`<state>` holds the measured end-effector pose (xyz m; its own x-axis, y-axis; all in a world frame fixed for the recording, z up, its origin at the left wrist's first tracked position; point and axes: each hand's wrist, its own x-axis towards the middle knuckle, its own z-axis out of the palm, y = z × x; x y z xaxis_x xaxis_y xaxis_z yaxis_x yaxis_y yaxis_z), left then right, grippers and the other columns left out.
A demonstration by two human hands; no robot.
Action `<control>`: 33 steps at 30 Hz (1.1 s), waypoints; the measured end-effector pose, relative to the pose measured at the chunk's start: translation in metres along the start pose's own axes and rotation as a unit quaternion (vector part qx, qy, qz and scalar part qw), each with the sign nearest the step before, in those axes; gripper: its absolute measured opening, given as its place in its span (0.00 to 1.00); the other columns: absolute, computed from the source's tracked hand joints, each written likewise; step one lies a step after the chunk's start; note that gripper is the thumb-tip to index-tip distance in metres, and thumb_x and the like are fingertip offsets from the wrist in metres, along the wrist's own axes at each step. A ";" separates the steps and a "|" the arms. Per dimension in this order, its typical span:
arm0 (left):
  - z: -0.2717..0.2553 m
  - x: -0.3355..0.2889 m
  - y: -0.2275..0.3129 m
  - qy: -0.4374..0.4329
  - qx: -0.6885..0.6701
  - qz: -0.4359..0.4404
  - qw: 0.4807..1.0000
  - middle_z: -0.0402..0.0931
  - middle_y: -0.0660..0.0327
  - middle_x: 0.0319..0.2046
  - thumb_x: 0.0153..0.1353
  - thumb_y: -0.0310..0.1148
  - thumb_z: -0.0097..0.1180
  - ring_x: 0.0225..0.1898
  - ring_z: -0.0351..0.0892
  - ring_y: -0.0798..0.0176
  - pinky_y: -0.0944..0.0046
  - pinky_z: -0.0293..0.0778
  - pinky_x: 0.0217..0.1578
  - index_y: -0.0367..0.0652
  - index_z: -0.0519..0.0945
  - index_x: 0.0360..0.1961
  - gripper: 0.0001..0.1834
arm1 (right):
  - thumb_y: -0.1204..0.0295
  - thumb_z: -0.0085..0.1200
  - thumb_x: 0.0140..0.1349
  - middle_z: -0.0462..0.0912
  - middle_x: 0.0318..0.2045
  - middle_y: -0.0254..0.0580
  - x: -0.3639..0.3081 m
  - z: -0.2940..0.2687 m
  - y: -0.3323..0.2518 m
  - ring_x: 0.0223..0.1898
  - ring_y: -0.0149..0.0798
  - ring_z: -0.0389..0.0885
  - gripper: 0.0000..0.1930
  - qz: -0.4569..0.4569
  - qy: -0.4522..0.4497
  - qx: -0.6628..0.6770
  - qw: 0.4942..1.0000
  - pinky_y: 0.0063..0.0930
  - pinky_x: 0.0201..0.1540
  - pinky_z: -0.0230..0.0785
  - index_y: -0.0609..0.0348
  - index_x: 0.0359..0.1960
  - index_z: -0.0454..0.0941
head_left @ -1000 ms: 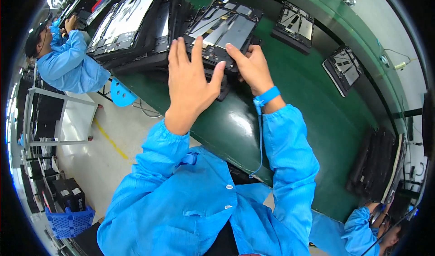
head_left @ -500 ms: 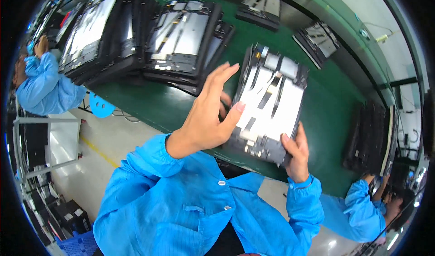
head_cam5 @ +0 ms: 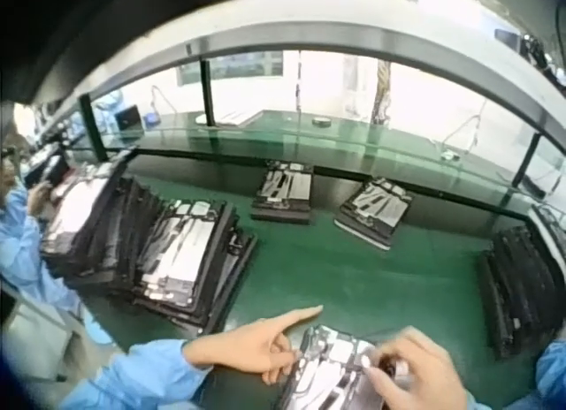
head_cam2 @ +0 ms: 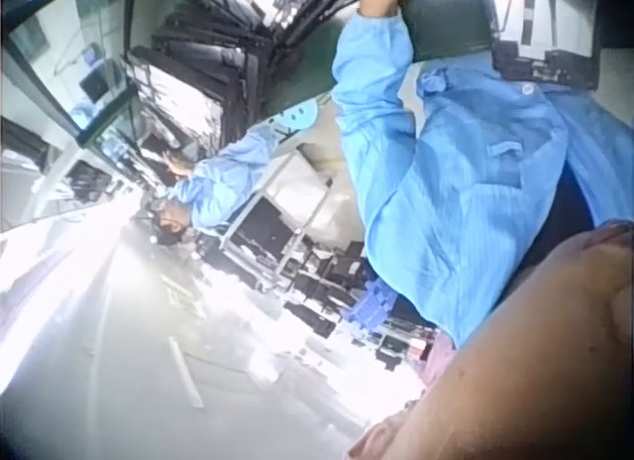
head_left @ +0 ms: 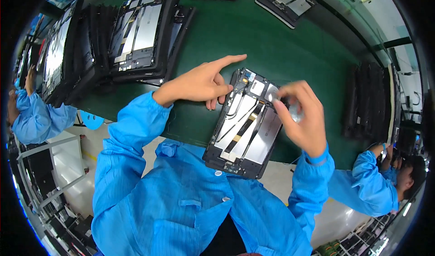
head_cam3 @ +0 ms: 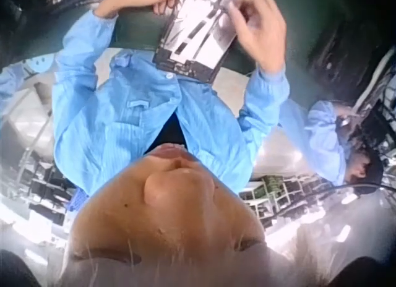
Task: The person assembles tablet devices by connecting ribbon cables and pressing down internal components by hand, placing completed units onto the upper conveyor shelf and picking up new tablet assemblies from a stack.
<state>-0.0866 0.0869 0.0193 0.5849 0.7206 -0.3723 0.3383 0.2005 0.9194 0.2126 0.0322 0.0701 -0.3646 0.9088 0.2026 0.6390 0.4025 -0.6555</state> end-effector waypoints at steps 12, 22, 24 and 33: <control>-0.014 0.017 0.003 -0.107 -0.013 -0.038 0.993 0.88 0.51 0.28 0.74 0.24 0.66 0.27 0.91 0.60 0.62 0.87 0.26 0.40 0.56 0.83 0.43 | 0.73 0.72 0.61 0.82 0.42 0.43 0.036 0.064 0.048 0.44 0.51 0.83 0.08 -0.054 0.001 -0.004 0.999 0.43 0.46 0.76 0.58 0.38 0.84; -0.010 0.019 0.005 -0.099 -0.035 -0.050 0.993 0.88 0.51 0.27 0.72 0.19 0.64 0.27 0.93 0.61 0.63 0.87 0.25 0.43 0.56 0.82 0.43 | 0.77 0.75 0.57 0.81 0.32 0.42 0.029 0.068 0.049 0.32 0.45 0.82 0.09 -0.074 0.049 0.036 0.995 0.38 0.33 0.73 0.59 0.36 0.84; -0.009 0.018 0.004 -0.102 -0.044 -0.053 0.992 0.88 0.51 0.27 0.72 0.19 0.64 0.27 0.93 0.61 0.64 0.87 0.25 0.44 0.56 0.82 0.42 | 0.77 0.75 0.57 0.80 0.27 0.40 0.028 0.066 0.047 0.28 0.43 0.80 0.09 -0.067 0.042 0.042 0.996 0.37 0.31 0.71 0.58 0.35 0.85; -0.003 0.014 0.007 -0.061 -0.017 -0.062 0.996 0.87 0.55 0.24 0.74 0.21 0.63 0.24 0.90 0.64 0.65 0.86 0.23 0.48 0.60 0.80 0.39 | 0.73 0.73 0.51 0.76 0.17 0.36 0.029 0.056 0.046 0.22 0.40 0.70 0.07 -0.054 -0.026 0.025 0.998 0.39 0.28 0.60 0.55 0.29 0.85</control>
<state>-0.0780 0.0999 0.0208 0.6264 0.6036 -0.4933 0.3895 0.3058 0.8688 0.1935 0.0710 0.0048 -0.4650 0.8532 0.2363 0.5597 0.4902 -0.6682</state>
